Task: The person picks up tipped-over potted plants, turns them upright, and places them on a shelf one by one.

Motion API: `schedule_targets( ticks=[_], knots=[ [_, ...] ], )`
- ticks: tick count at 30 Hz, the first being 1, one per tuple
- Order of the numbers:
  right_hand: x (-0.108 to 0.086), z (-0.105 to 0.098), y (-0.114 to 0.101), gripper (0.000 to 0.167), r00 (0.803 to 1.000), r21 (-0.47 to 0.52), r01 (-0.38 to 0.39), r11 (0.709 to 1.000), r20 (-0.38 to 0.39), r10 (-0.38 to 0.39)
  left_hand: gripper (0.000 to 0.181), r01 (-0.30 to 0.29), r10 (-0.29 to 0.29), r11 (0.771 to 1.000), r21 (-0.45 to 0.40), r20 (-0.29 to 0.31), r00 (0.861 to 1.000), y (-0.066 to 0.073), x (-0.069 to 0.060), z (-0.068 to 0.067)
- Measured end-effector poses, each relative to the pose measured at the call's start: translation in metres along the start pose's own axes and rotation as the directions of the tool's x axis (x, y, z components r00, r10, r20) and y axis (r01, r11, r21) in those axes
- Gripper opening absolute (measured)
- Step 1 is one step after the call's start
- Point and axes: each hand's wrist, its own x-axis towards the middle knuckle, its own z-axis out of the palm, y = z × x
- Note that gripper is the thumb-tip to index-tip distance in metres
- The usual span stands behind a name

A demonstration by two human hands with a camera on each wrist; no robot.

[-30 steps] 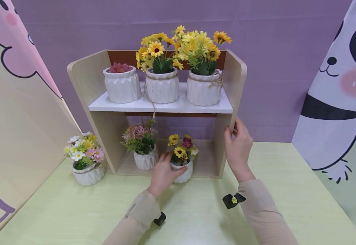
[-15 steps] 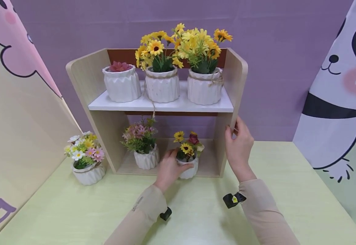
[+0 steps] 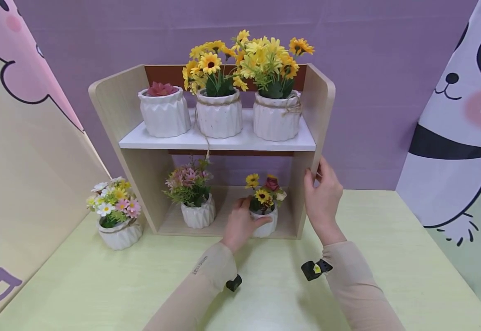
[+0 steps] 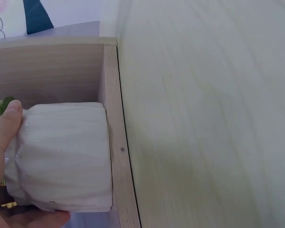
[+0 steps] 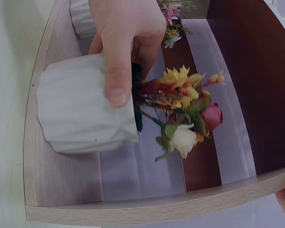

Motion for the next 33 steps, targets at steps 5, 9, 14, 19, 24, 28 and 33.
schedule_targets(
  ticks=[5,9,14,19,24,28,33],
  knots=[
    [0.000,0.000,0.001,0.022,1.000,-0.008,0.012,1.000,-0.012,-0.012,0.088,0.000,0.000,1.000,0.012,-0.001,1.000,0.008,0.003,0.006],
    [0.001,0.001,0.002,0.021,1.000,-0.015,0.016,1.000,-0.022,-0.016,0.087,-0.009,0.010,1.000,0.021,-0.022,1.000,0.014,0.005,0.011],
    [-0.001,0.000,0.002,0.020,1.000,-0.022,0.014,1.000,-0.014,-0.015,0.087,-0.009,0.010,1.000,0.018,-0.035,0.999,0.019,0.006,0.018],
    [-0.001,0.001,0.000,0.020,1.000,-0.024,0.017,1.000,-0.008,-0.017,0.086,-0.001,0.001,1.000,-0.005,-0.054,0.999,0.022,0.009,0.021],
    [-0.001,0.001,0.000,0.022,1.000,-0.008,-0.004,1.000,-0.007,0.004,0.088,-0.006,0.008,1.000,0.018,-0.075,0.997,0.025,0.012,0.025],
    [-0.001,0.000,-0.001,0.023,1.000,0.004,-0.010,1.000,-0.012,0.010,0.088,-0.007,0.009,1.000,0.026,-0.080,0.997,0.027,0.014,0.027],
    [-0.001,0.000,-0.002,0.022,1.000,0.000,-0.001,1.000,-0.011,0.001,0.086,-0.007,0.011,0.999,0.038,-0.095,0.995,0.029,0.014,0.028]
  ],
)
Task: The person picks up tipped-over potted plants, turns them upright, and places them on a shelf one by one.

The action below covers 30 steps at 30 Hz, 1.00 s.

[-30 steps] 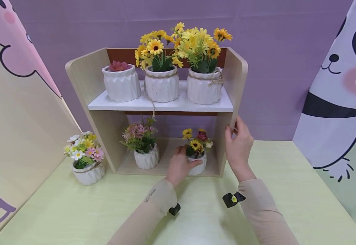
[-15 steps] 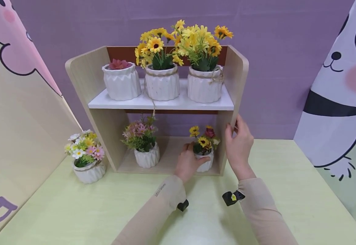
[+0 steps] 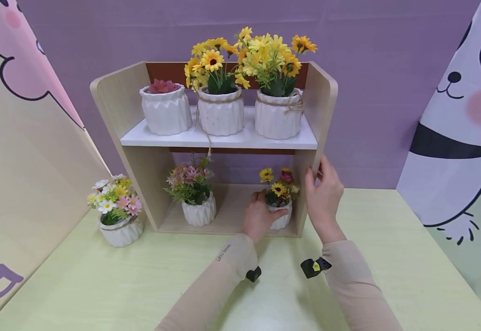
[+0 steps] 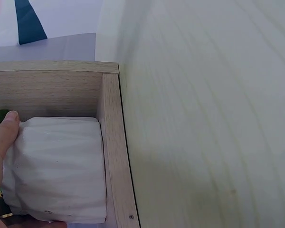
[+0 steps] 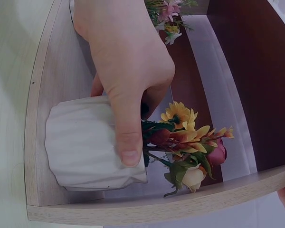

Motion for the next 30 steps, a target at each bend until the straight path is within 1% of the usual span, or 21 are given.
schedule_targets(
  ticks=[2,8,11,16,19,22,23,24,26,30],
  knots=[
    [0.000,0.000,0.001,0.022,1.000,0.002,0.000,1.000,0.000,0.000,0.086,-0.004,0.004,1.000,0.002,-0.009,1.000,0.000,0.000,0.001],
    [0.000,0.000,0.002,0.022,1.000,-0.004,0.014,1.000,0.001,-0.014,0.086,-0.006,0.006,1.000,-0.005,0.002,1.000,0.001,0.001,0.001],
    [0.000,0.000,0.003,0.022,1.000,-0.007,0.021,1.000,0.000,-0.021,0.087,-0.006,0.007,1.000,-0.015,0.021,1.000,0.001,0.000,-0.001],
    [0.000,0.000,0.003,0.023,1.000,-0.018,0.020,1.000,0.007,-0.020,0.094,-0.031,0.032,0.999,-0.014,0.052,0.998,-0.001,-0.004,-0.004],
    [-0.002,0.000,0.003,0.023,1.000,-0.021,0.016,1.000,0.008,-0.016,0.094,-0.024,0.029,0.998,-0.059,0.078,0.997,-0.005,-0.007,-0.006],
    [-0.003,-0.001,0.002,0.023,1.000,-0.020,0.017,1.000,0.007,-0.017,0.089,-0.006,0.019,0.990,-0.140,0.094,0.995,-0.010,-0.012,-0.010],
    [-0.003,-0.001,0.002,0.023,1.000,-0.019,0.020,1.000,0.007,-0.020,0.086,-0.006,0.022,0.986,-0.166,0.091,0.996,-0.012,-0.013,-0.012],
    [-0.003,-0.001,0.002,0.023,1.000,-0.020,0.023,1.000,0.009,-0.023,0.083,-0.011,0.029,0.983,-0.185,0.090,0.996,-0.013,-0.014,-0.014],
    [-0.002,-0.001,0.002,0.023,1.000,-0.015,0.026,1.000,0.012,-0.025,0.079,-0.026,0.042,0.981,-0.190,0.082,0.996,-0.016,-0.017,-0.018],
    [0.000,0.000,0.002,0.024,1.000,-0.011,0.022,1.000,0.008,-0.022,0.074,-0.084,0.095,0.986,-0.145,0.066,0.993,-0.019,-0.025,-0.028]
  ],
)
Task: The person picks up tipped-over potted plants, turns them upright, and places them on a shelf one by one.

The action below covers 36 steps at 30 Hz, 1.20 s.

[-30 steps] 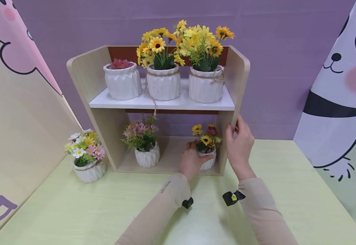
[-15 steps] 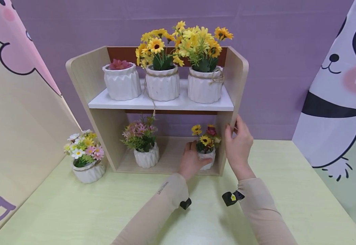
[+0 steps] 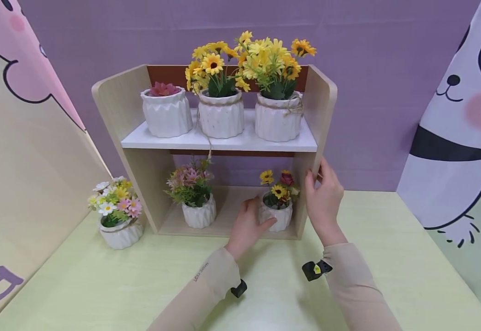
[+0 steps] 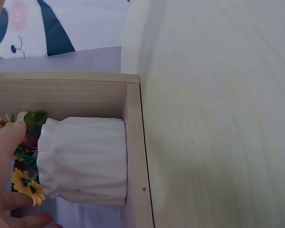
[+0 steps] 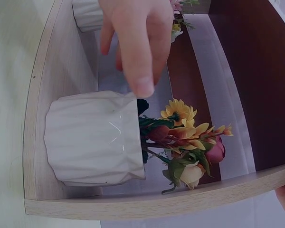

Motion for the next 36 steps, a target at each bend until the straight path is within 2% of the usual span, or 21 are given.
schedule_targets(
  ticks=[7,10,14,18,29,32,36],
  knots=[
    [0.001,0.000,0.000,0.025,1.000,0.010,-0.003,1.000,0.009,0.003,0.057,-0.108,0.113,0.992,0.072,-0.080,0.990,-0.003,-0.014,-0.016],
    [0.002,-0.001,0.000,0.025,1.000,0.007,-0.002,1.000,0.007,0.002,0.057,-0.119,0.128,0.986,0.119,-0.073,0.989,-0.008,-0.019,-0.022],
    [0.002,-0.001,0.000,0.023,1.000,0.004,-0.004,1.000,0.002,0.004,0.061,-0.099,0.103,0.984,0.150,-0.018,0.995,-0.013,-0.027,-0.030],
    [0.001,-0.001,0.000,0.023,1.000,0.012,-0.010,1.000,0.017,0.010,0.060,-0.074,0.075,0.988,0.134,0.000,0.997,-0.018,-0.035,-0.038],
    [-0.001,-0.001,0.000,0.024,1.000,0.016,-0.007,1.000,0.016,0.007,0.051,-0.034,0.042,0.993,0.116,-0.061,0.997,-0.042,-0.054,-0.058],
    [-0.001,-0.002,0.000,0.024,1.000,0.014,0.001,1.000,0.012,-0.001,0.048,-0.034,0.041,0.993,0.113,-0.062,0.997,-0.048,-0.059,-0.063],
    [0.000,-0.002,-0.001,0.023,1.000,0.003,0.011,1.000,0.005,-0.011,0.045,0.002,0.005,0.994,0.110,-0.063,0.998,-0.058,-0.063,-0.072]
  ],
)
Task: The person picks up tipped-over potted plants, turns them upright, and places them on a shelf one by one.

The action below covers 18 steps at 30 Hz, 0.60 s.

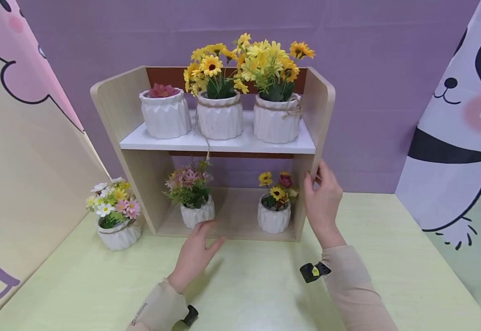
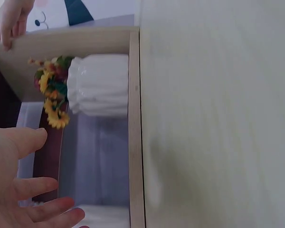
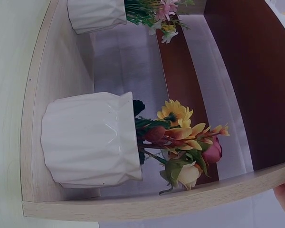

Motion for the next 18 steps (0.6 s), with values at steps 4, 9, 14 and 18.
schedule_targets(
  ticks=[4,9,14,18],
  knots=[
    [0.001,0.000,0.000,0.022,1.000,-0.012,0.005,1.000,-0.004,-0.005,0.046,0.056,-0.056,0.998,-0.001,-0.003,0.998,-0.011,-0.001,-0.010],
    [0.000,-0.001,-0.001,0.023,1.000,0.006,0.004,1.000,-0.007,-0.004,0.050,0.133,-0.133,0.991,-0.021,0.000,0.991,-0.025,-0.002,-0.027],
    [0.000,0.000,0.000,0.022,1.000,0.009,0.000,1.000,-0.008,0.000,0.049,0.182,-0.183,0.983,-0.035,-0.014,0.983,-0.036,-0.002,-0.044],
    [0.001,0.000,0.001,0.022,1.000,0.008,0.004,1.000,-0.002,-0.004,0.047,0.189,-0.189,0.982,-0.019,-0.029,0.981,-0.043,-0.003,-0.052]
  ],
)
